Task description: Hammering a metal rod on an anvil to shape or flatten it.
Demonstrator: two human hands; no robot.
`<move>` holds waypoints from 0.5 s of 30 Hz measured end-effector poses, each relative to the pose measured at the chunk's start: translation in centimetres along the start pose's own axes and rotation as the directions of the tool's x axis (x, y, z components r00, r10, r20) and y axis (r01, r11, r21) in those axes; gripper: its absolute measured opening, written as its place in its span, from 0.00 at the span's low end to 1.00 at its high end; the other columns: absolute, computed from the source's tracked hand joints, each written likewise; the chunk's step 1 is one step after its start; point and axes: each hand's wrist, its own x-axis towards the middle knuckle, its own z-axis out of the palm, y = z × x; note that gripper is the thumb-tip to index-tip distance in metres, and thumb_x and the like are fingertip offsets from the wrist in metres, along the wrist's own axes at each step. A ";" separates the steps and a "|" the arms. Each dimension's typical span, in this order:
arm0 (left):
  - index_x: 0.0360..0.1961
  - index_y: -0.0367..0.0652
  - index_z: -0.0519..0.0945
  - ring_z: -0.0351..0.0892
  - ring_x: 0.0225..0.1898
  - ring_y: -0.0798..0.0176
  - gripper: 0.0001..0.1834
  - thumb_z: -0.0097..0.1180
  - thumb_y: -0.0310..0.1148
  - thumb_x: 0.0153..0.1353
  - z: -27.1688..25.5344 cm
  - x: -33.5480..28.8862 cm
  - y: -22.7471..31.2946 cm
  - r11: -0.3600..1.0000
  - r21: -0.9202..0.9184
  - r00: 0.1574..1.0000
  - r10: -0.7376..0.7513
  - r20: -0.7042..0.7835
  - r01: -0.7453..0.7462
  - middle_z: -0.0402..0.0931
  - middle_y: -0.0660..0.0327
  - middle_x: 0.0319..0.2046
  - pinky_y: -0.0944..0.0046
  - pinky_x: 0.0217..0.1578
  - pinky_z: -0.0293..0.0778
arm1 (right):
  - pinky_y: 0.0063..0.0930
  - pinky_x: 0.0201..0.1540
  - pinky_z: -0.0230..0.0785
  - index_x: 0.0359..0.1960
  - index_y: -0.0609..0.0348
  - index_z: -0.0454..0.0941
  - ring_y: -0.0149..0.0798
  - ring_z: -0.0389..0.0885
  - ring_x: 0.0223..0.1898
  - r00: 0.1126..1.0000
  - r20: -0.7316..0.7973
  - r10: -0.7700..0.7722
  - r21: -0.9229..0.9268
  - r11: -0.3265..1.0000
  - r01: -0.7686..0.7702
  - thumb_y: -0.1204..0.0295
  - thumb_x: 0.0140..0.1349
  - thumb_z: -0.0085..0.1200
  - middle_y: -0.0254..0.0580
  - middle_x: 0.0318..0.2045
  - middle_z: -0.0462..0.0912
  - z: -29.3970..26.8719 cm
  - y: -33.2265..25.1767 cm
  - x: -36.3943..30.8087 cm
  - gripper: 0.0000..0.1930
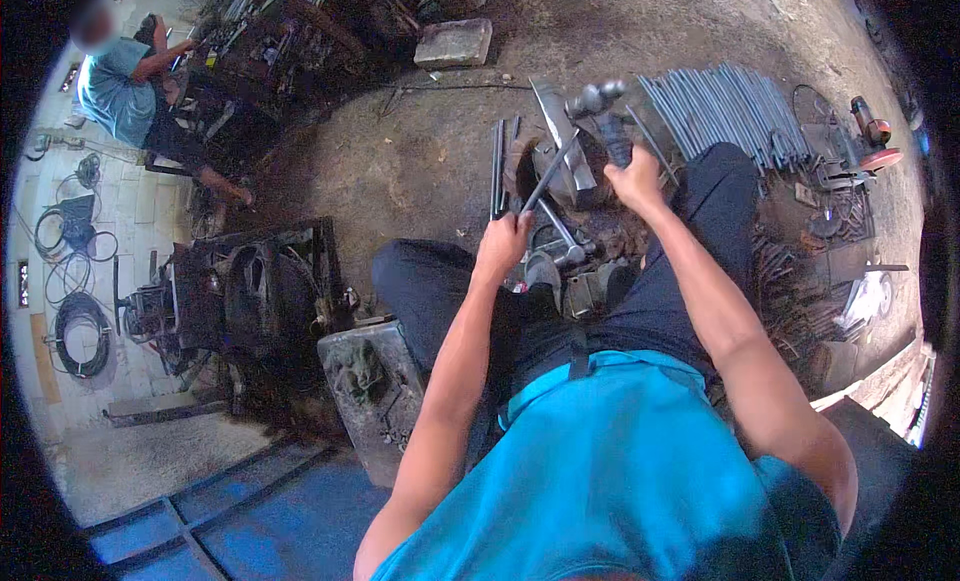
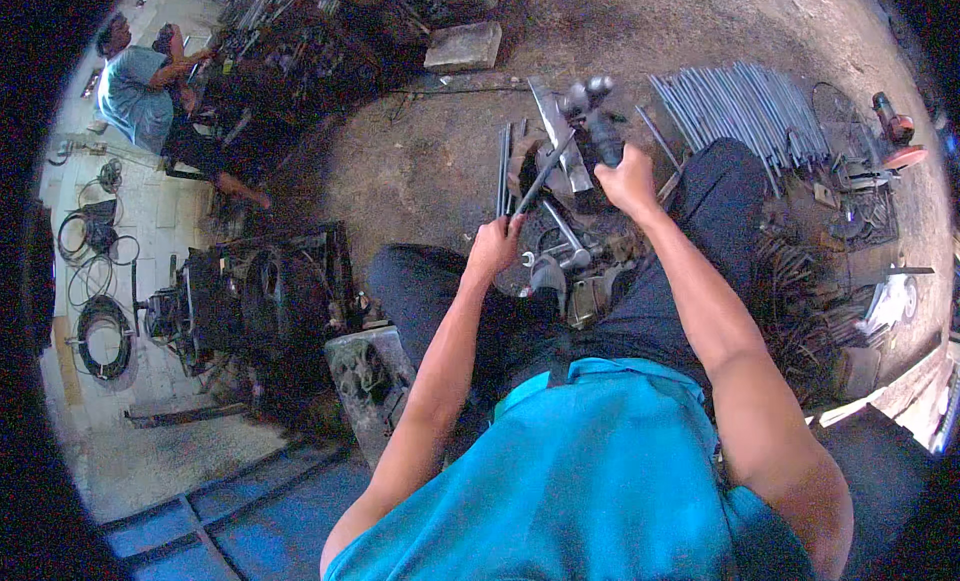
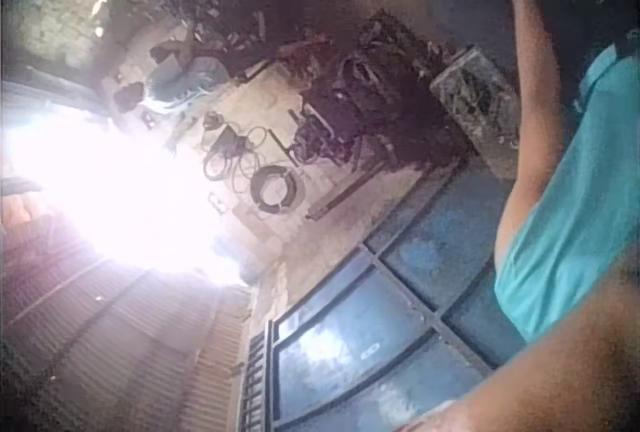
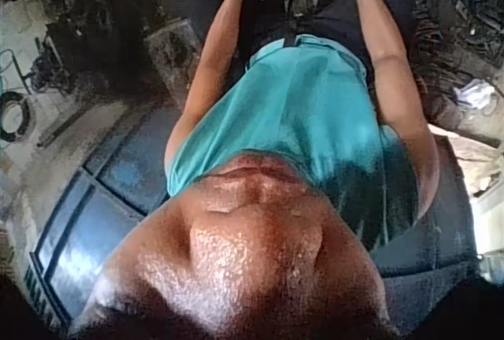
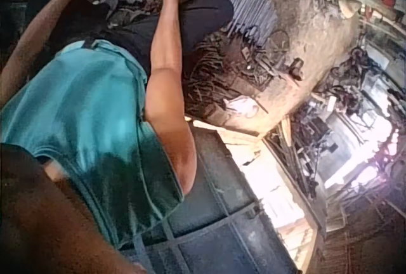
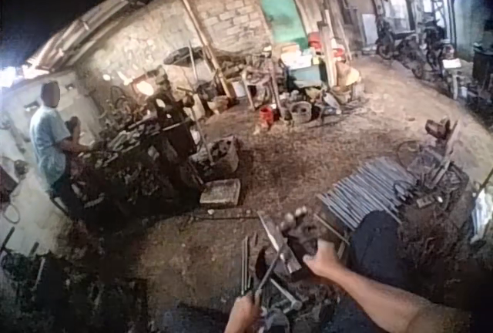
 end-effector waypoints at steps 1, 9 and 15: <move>0.32 0.31 0.78 0.77 0.39 0.27 0.28 0.46 0.51 0.69 -0.6 0.4 0.0 0.995 -0.086 0.998 0.045 -0.041 -0.049 0.77 0.31 0.31 0.36 0.39 0.72 | 0.49 0.41 0.73 0.34 0.67 0.77 0.63 0.81 0.33 0.996 -0.077 -0.037 0.034 0.999 0.039 0.65 0.46 0.63 0.64 0.28 0.81 -1.1 -1.0 2.3 0.18; 0.40 0.32 0.71 0.79 0.39 0.33 0.18 0.54 0.40 0.66 1.8 1.1 -2.4 0.976 -0.218 0.987 0.044 0.153 -0.009 0.79 0.36 0.32 0.41 0.39 0.71 | 0.30 0.22 0.67 0.33 0.60 0.74 0.31 0.73 0.18 0.806 -0.364 -0.466 0.261 0.780 0.569 0.69 0.59 0.62 0.35 0.19 0.74 -16.9 -20.3 9.1 0.10; 0.41 0.34 0.75 0.79 0.45 0.34 0.18 0.54 0.42 0.65 3.2 2.2 -4.2 0.988 -0.154 0.970 0.005 0.243 0.033 0.80 0.38 0.38 0.45 0.45 0.72 | 0.27 0.25 0.74 0.25 0.58 0.79 0.28 0.80 0.20 0.744 -0.505 -0.439 0.292 0.724 0.625 0.63 0.60 0.60 0.34 0.18 0.81 -10.2 -16.4 7.4 0.12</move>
